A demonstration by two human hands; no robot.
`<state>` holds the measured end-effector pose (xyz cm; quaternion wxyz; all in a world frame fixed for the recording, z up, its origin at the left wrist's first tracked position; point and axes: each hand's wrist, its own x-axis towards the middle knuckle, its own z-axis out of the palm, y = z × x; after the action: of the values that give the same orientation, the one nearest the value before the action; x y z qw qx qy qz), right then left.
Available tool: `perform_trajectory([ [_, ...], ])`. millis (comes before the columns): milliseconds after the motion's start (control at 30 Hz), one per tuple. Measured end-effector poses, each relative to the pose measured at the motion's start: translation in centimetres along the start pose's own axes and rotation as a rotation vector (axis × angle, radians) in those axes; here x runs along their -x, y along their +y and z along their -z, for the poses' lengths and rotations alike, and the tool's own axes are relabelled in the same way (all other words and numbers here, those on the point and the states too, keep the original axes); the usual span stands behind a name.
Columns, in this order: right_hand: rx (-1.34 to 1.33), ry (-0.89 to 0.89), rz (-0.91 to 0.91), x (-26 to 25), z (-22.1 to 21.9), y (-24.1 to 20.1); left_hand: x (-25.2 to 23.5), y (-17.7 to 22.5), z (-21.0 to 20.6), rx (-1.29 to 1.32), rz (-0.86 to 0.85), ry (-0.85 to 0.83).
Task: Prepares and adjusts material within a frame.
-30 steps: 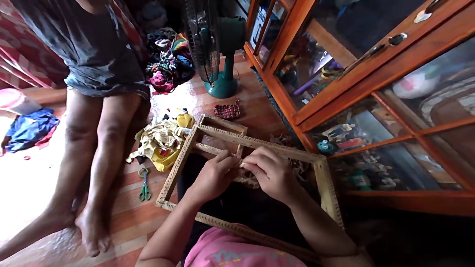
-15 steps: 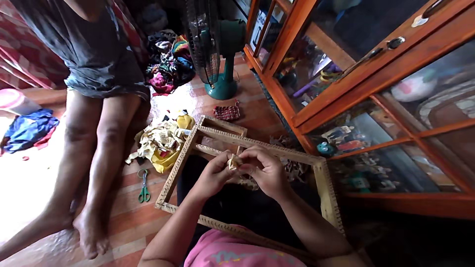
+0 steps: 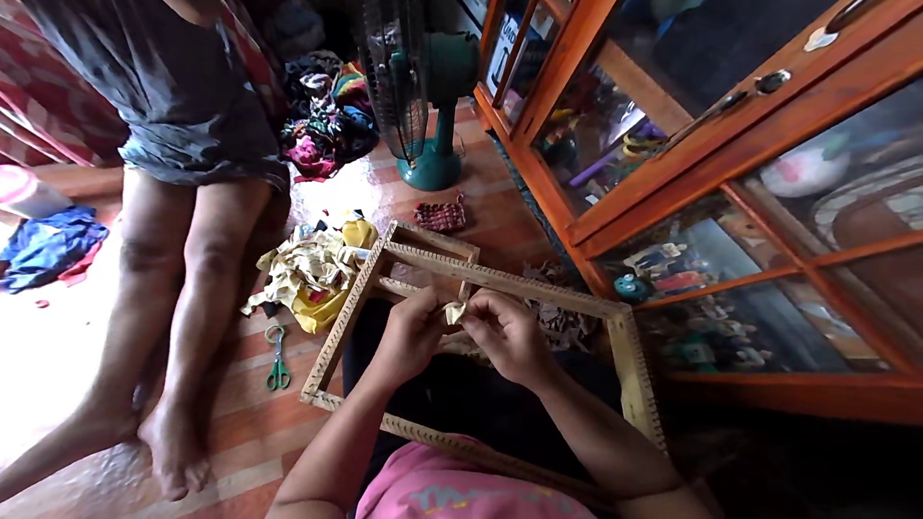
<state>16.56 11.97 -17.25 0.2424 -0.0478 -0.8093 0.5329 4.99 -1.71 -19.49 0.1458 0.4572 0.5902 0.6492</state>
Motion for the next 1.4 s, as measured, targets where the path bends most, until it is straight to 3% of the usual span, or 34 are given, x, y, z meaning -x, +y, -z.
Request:
perform_trajectory([
  [100,0.017,0.023,-0.041,-0.1,0.1,0.1,-0.3,0.3,-0.6,-0.257,-0.043,0.040],
  [267,0.087,-0.127,0.056,-1.0,2.4,-0.1,-1.3,1.7,0.9,0.044,0.342,-0.144],
  [333,0.145,-0.186,0.080,-1.7,3.3,-0.5,-1.5,1.8,0.9,0.062,0.380,-0.189],
  [567,0.327,-0.236,0.151,-2.9,3.2,-1.7,-1.2,1.7,0.0,-0.063,0.335,-0.184],
  [667,0.307,-0.250,0.190,-3.4,3.8,-1.8,-1.3,1.8,0.4,-0.049,0.353,-0.280],
  [800,0.080,-0.246,0.212,-4.1,4.2,-0.7,-1.2,1.7,1.4,0.165,0.293,-0.387],
  [967,-0.034,-0.105,0.311,-3.4,2.5,0.9,-0.6,1.1,1.3,0.421,0.217,-0.276],
  [1167,0.178,0.004,0.364,-2.6,1.2,0.8,-0.5,1.2,0.7,0.259,0.169,-0.159],
  [1400,0.265,-0.077,0.269,-2.4,1.7,0.7,-0.6,1.0,0.6,-0.004,0.132,-0.091],
])
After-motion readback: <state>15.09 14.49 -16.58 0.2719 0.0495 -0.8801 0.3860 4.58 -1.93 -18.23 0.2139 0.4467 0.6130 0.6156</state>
